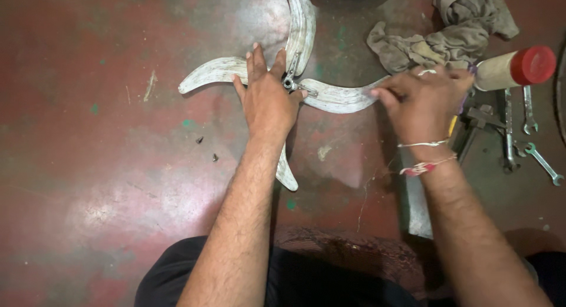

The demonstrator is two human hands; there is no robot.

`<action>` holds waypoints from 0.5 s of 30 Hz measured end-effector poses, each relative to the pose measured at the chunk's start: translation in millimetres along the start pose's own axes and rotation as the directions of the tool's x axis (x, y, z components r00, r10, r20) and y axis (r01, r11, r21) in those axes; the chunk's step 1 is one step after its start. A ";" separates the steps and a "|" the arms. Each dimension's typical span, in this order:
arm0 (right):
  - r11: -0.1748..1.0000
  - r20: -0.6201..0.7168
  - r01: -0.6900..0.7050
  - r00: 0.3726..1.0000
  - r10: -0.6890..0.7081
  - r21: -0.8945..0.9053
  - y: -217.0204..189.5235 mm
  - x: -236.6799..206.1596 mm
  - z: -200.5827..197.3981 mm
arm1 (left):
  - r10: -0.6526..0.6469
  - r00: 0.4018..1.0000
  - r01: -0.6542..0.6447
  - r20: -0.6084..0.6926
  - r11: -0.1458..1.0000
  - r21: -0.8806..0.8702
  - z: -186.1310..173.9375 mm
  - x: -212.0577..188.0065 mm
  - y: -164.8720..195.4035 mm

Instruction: The person sits on the floor and wipes fan blades with a cloth, then works on the fan motor hub, fitting a small component onto the motor of a pedestal fan with the guard attached. The person handles the blades one at a time and wipes them before turning to the motor assembly.

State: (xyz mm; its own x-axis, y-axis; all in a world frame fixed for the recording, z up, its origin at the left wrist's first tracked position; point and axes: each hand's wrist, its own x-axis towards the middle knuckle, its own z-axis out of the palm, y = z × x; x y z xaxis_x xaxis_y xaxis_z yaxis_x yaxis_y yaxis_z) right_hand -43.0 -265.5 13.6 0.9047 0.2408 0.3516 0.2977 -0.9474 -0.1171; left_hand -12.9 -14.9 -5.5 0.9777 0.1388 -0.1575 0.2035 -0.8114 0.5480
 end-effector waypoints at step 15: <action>0.995 0.004 -0.013 1.000 0.012 0.100 -8.1 0.7 4.2 | 0.002 1.000 -0.002 0.007 1.000 0.014 0.7 1.4 -3.9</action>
State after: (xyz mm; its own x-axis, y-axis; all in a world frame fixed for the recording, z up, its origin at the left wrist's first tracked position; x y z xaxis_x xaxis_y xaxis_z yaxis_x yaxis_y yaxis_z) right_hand -43.4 -256.8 10.9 0.9095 0.2301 0.3463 0.3153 -0.9246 -0.2137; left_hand -12.4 -11.9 -8.4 0.9778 0.1332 -0.1619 0.2005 -0.8195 0.5368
